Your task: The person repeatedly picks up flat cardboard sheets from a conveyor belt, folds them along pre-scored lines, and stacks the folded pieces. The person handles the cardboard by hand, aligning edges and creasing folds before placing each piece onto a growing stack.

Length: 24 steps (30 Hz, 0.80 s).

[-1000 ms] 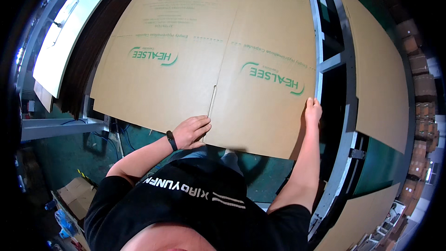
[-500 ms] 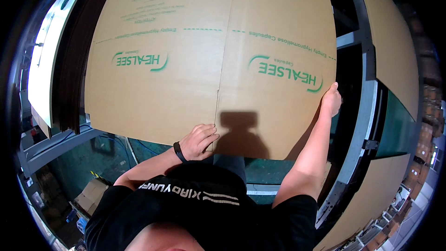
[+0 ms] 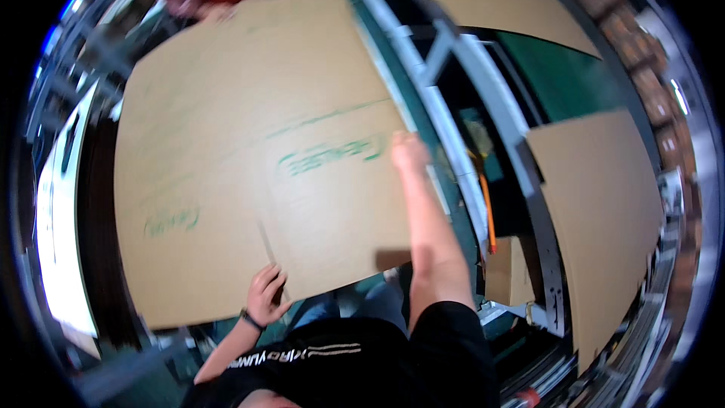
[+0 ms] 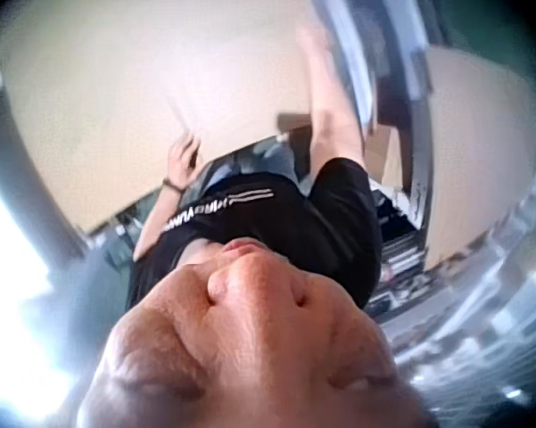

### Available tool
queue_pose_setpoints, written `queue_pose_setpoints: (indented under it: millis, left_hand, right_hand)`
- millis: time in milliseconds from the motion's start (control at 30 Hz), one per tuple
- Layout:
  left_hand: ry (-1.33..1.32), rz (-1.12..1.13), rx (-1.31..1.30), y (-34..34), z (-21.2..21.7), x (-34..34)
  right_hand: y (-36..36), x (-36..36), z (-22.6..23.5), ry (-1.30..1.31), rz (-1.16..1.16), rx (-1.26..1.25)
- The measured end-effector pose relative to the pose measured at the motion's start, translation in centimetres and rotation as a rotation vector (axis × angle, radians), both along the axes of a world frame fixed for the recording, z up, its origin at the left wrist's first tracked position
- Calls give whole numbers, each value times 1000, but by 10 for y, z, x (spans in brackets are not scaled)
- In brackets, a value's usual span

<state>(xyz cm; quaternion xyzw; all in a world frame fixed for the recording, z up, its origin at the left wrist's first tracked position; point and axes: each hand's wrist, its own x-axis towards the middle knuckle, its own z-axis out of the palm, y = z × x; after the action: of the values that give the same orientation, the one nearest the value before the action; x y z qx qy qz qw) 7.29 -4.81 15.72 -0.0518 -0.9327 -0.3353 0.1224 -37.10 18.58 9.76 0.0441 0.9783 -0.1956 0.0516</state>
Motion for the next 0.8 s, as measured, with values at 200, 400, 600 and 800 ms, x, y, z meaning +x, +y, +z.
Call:
queue_pose_setpoints:
  millis: [200, 400, 600, 800]
  left_hand:
    - [-198, 121, -122, 20, 1, 8]
    - [-362, 405, -330, 47, -22, 17]
    - [-542, 549, -544, 70, -3, -14]
    - [-1202, 203, -1124, 69, -9, -81]
  right_hand:
    - [62, 41, 11, 302, 379, -678]
    - [317, 75, 79, 646, 128, -622]
    - [691, 142, 31, 704, -793, 149]
    - [888, 266, -81, -87, -1304, -163]
